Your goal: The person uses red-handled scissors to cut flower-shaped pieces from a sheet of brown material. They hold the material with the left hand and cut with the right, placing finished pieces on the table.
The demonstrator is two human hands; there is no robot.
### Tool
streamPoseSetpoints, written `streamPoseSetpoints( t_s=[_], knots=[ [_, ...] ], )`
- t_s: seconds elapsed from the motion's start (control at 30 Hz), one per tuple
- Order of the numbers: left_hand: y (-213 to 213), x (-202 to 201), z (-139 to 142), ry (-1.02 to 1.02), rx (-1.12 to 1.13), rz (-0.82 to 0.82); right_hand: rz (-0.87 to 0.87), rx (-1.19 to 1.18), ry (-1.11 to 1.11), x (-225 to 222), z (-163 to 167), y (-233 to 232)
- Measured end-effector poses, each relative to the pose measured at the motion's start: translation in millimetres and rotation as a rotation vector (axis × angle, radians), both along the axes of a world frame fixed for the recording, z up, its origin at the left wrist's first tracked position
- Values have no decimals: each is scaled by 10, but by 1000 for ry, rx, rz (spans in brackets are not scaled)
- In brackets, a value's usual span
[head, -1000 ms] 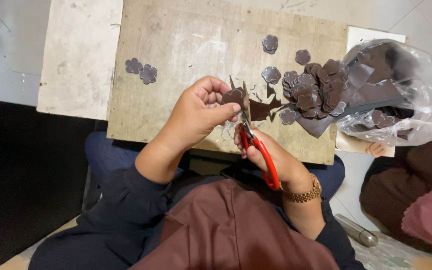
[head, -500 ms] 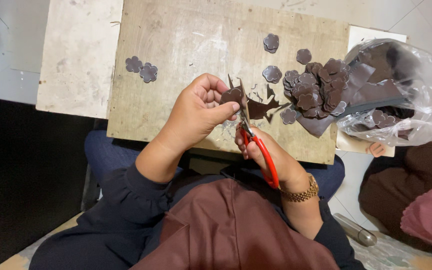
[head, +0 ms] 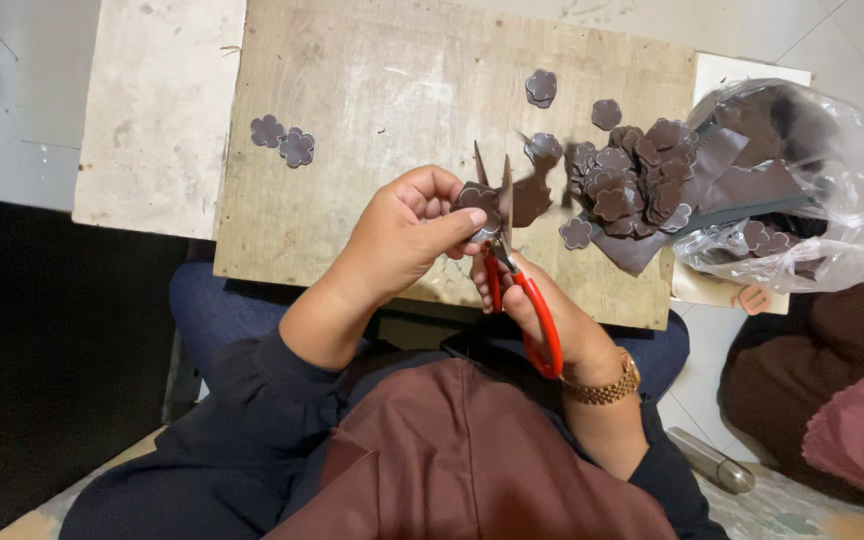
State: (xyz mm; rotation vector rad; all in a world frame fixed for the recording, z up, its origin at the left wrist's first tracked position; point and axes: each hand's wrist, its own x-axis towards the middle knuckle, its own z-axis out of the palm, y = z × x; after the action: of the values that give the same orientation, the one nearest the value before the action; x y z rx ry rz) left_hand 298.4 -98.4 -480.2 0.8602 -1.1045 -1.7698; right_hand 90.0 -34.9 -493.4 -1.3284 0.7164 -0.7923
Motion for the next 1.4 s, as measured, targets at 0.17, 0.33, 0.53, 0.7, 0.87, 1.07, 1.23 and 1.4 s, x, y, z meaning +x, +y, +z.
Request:
streamPoseSetpoints(
  t_s=[0.17,0.33,0.53,0.7,0.87,1.07,1.23,1.4],
  knots=[
    [5,-30,8,35,72,25,70,4,-10,-85,58,-1],
    [7,-26,1,33,33,9,34,37,-43,-72,16,41],
    [10,-13,-3,68,25,19,0,4,-1,-10,-16,9],
    [41,-27,21,96,39,25,-2,21,-50,63,72,30],
    [64,-29,45,70,78,44,37,81,-107,63,128,31],
    [88,-70,18,82,69,27,-20,8,-10,57,103,28],
    [105,-65,-11,101,-45,30,-24,-16,44,10,127,34],
    [138,-55,-26,76,-89,89,30,2,7,19,107,25]
  ],
)
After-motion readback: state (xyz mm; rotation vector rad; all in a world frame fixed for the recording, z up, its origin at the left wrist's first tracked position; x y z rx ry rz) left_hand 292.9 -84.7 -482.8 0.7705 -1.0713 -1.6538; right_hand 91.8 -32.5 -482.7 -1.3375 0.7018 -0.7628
